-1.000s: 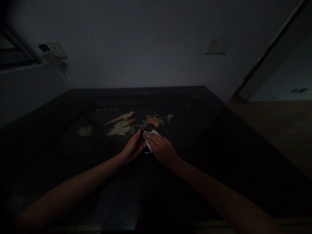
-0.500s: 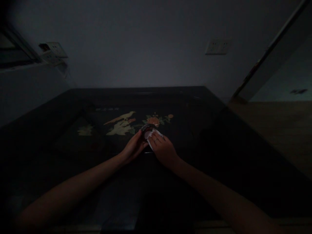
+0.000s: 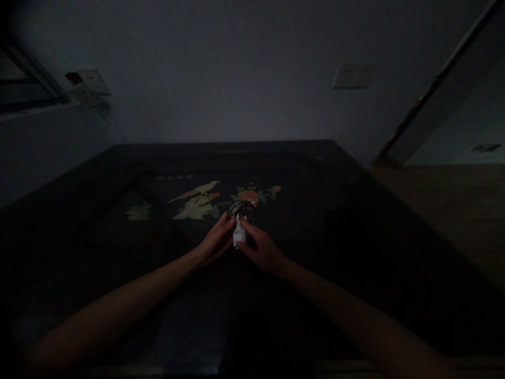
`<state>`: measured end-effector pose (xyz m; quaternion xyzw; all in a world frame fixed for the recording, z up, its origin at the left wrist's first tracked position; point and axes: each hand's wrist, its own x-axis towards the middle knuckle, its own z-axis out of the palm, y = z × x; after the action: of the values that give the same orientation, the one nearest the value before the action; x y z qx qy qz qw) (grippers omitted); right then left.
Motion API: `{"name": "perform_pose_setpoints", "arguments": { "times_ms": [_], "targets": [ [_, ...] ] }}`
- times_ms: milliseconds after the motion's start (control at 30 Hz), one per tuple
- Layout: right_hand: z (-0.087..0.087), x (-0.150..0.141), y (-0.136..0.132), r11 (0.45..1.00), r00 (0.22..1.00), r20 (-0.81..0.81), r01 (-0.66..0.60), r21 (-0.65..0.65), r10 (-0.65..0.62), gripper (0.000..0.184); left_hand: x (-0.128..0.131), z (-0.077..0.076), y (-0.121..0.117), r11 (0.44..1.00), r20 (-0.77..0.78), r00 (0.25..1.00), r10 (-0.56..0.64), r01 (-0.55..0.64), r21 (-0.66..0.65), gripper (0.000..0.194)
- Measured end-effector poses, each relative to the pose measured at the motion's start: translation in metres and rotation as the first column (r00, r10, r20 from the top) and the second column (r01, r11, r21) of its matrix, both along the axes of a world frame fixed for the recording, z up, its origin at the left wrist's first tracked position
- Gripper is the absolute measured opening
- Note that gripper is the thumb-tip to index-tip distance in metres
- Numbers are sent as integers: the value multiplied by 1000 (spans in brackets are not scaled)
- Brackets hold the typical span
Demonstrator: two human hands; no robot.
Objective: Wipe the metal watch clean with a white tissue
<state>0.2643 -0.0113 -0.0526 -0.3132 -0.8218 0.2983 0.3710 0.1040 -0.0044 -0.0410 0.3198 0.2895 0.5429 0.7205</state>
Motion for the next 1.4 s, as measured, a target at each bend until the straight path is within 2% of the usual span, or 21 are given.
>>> {"name": "perform_pose_setpoints", "arguments": {
  "times_ms": [133, 233, 367, 500, 667, 767, 900, 967, 1167, 1400],
  "targets": [
    [2, 0, 0, 999, 1000, -9, 3, -36, -3, 55, 0, 2, -2, 1000, -37, 999, 21, -21, 11, 44],
    [3, -1, 0, 999, 1000, 10, 16, 29, -16, 49, -1, 1, -2, 999, -43, 999, 32, -31, 20, 43],
    [6, -1, 0, 983, 990, 129, 30, 184, -54, 43, -2, 0, 0, 999, -32, 999, 31, -31, 18, 41],
    [8, 0, 1, 918, 951, 280, 11, 397, -132, 47, -3, -1, 1, 999, 9, 999, 36, -36, 6, 36],
    [11, 4, 5, 794, 852, 436, -40, 606, -290, 41, -2, -1, 0, 999, 21, 999, 49, -49, -18, 34],
    [13, 6, 8, 732, 803, 462, -49, 680, -376, 37, -1, 0, 0, 999, 16, 999, 40, -40, -20, 35],
    [14, 8, 10, 685, 793, 440, -41, 728, -421, 31, 1, 1, 0, 999, 31, 999, 37, -36, -24, 33],
    [13, 8, 10, 692, 795, 440, -36, 721, -418, 31, 1, 0, -1, 999, 33, 999, 37, -36, -23, 32],
    [10, 6, 9, 803, 844, 419, 23, 595, -335, 35, -1, -3, 0, 999, 11, 1000, 29, -28, -26, 30],
    [5, 2, 6, 878, 877, 402, 45, 476, -263, 43, -4, -1, 0, 999, 7, 1000, 23, -23, -36, 31]
  ]
}}
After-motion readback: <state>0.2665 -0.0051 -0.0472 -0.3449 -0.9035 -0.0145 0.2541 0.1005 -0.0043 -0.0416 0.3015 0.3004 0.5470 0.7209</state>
